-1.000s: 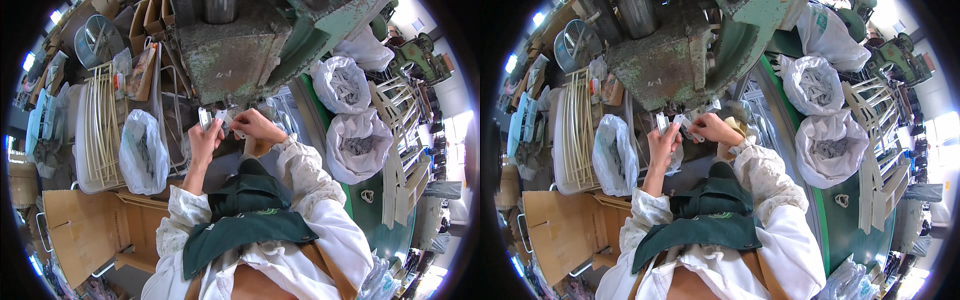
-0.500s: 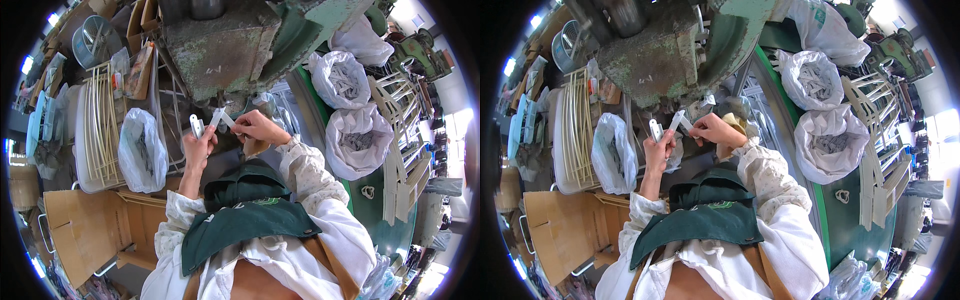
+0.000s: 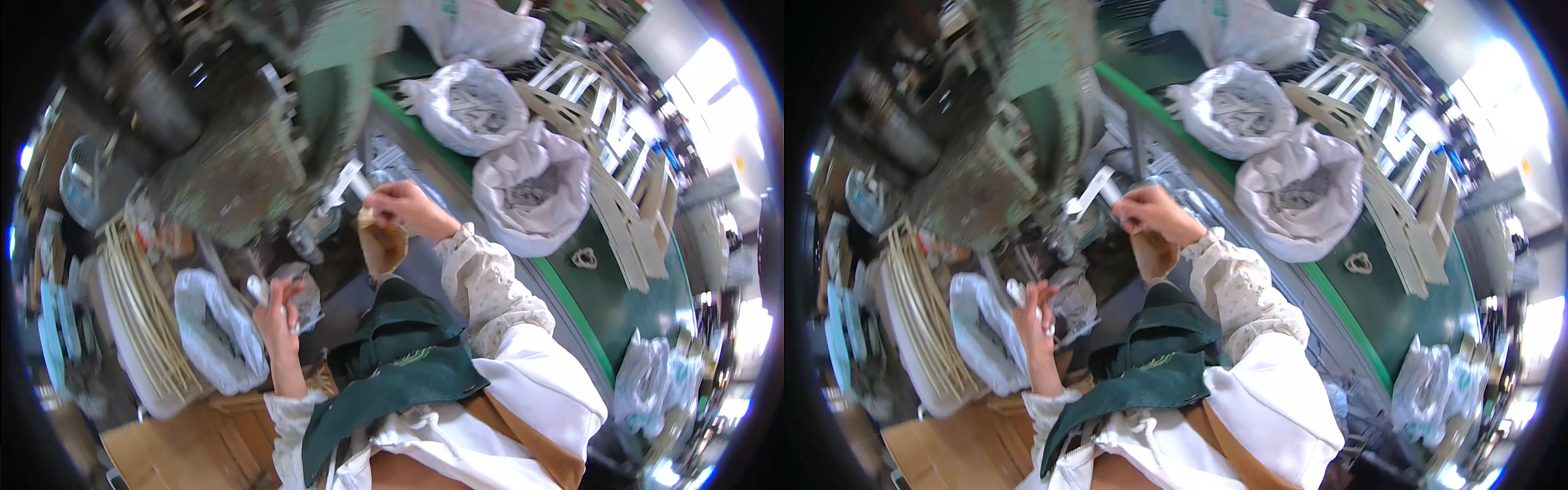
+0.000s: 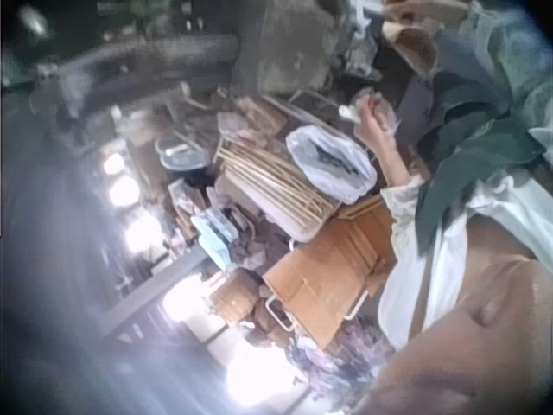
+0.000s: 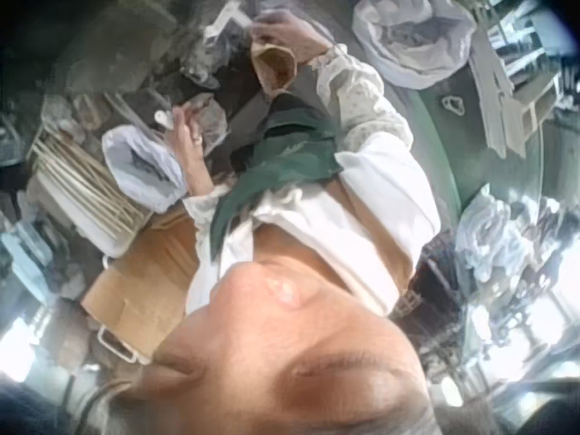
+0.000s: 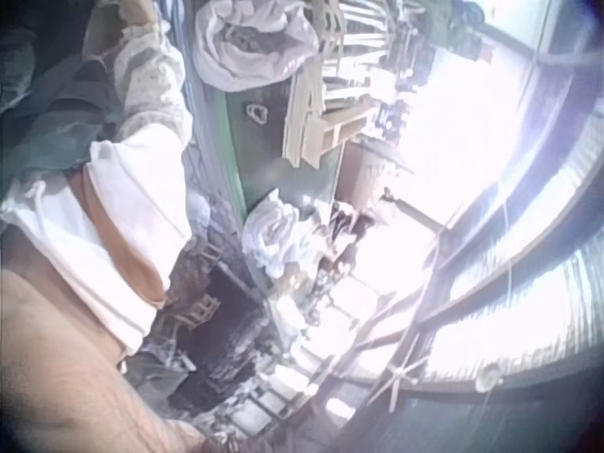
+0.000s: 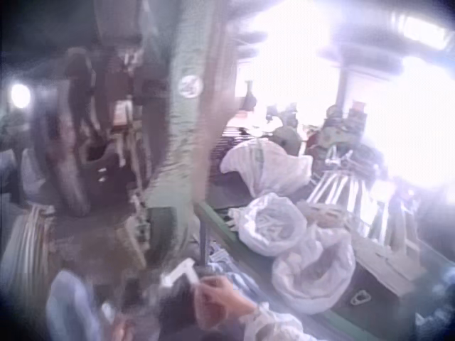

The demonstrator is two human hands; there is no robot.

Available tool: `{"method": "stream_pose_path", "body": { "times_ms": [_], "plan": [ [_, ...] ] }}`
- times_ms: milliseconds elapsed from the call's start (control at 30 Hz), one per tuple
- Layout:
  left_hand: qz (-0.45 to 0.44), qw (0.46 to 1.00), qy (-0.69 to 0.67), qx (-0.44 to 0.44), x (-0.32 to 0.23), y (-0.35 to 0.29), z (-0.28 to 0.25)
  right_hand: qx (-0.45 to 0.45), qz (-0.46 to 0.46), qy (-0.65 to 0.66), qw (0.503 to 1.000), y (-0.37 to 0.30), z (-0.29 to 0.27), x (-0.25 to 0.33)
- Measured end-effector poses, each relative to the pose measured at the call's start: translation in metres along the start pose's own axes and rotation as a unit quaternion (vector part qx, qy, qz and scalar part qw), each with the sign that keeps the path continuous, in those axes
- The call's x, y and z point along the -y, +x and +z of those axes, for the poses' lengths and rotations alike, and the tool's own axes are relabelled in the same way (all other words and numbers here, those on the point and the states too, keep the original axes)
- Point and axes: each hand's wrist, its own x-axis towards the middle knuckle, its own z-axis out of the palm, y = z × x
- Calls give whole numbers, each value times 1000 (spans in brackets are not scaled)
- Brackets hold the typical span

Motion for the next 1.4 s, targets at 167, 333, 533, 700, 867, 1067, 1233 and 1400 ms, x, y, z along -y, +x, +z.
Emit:
{"method": "stream_pose_path", "body": {
  "times_ms": [167,333,533,700,867,1067,1233,1400],
  "plan": [
    [-61,997,11,42,25,-8,13,-299,-27,53,952,42,-173,-7],
    [-68,997,4,31,35,-13,3,-423,-12,-238,874,-45,-322,-30],
    [-105,994,11,19,48,-5,16,-291,157,-616,715,-111,-343,-141],
    [-117,990,28,75,49,1,74,-388,183,-624,653,-63,-320,-199],
    [-143,984,24,98,64,-3,106,-542,-31,-628,558,-39,-341,-237],
    [-123,990,45,51,62,-13,102,-396,-87,-693,596,-29,-376,-233],
    [-111,993,23,13,64,-17,84,-266,-17,-648,714,-31,-390,-243],
    [-108,994,14,-23,74,-25,66,-202,-6,-620,758,-75,-372,-186]
  ]
}}
